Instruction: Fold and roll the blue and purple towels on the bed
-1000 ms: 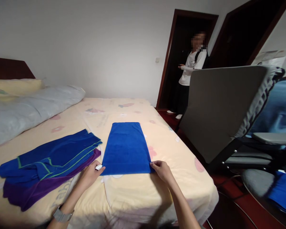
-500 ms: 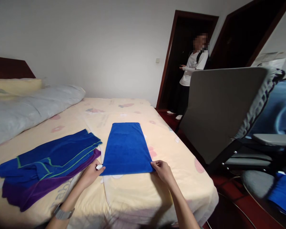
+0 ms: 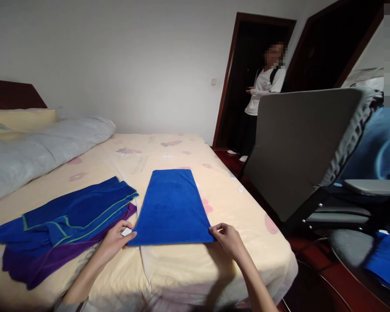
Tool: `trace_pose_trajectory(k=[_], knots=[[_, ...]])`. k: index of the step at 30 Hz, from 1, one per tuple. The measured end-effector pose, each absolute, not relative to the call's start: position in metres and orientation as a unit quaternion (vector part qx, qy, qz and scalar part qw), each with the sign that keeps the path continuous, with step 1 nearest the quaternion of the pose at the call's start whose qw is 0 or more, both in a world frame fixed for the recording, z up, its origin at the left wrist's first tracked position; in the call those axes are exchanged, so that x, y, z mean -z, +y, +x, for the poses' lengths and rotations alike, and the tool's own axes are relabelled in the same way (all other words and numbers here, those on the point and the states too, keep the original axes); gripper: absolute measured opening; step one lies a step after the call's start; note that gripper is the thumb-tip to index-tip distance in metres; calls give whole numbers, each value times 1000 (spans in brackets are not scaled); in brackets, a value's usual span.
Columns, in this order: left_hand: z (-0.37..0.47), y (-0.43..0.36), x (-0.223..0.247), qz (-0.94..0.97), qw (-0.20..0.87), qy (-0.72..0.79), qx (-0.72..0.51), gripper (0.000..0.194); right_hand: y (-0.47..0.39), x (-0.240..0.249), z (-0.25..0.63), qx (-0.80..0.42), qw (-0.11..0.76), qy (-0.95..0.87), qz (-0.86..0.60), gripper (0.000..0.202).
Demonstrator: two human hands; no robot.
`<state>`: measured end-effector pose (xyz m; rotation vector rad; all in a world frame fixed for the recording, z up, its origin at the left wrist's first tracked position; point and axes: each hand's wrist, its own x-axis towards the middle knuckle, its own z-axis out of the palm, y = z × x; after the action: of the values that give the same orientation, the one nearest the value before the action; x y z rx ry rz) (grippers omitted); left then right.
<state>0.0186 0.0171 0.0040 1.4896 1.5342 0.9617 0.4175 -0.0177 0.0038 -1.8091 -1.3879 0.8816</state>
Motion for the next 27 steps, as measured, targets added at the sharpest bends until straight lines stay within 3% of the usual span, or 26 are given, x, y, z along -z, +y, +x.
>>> trace_pose_trajectory(k=[7,11,14,18,21,27], knots=[[19,-6,1,686,295,604,-279,22,-31,1,415,-288,238,-570,-731,25],[17,-7,-6,706,274,610,-235,19,-34,-1,414,-258,214,-581,-742,25],[14,-8,-15,750,200,577,-253,15,-34,-6,415,-220,218,-600,-738,27],[24,-16,-25,818,54,492,-293,19,-37,-17,401,-114,280,-682,-666,28],[44,-26,-23,878,-15,406,-255,24,-44,-22,370,-90,307,-761,-565,28],[75,-30,-3,938,-40,307,-155,51,-54,-8,316,-93,198,-877,-428,45]])
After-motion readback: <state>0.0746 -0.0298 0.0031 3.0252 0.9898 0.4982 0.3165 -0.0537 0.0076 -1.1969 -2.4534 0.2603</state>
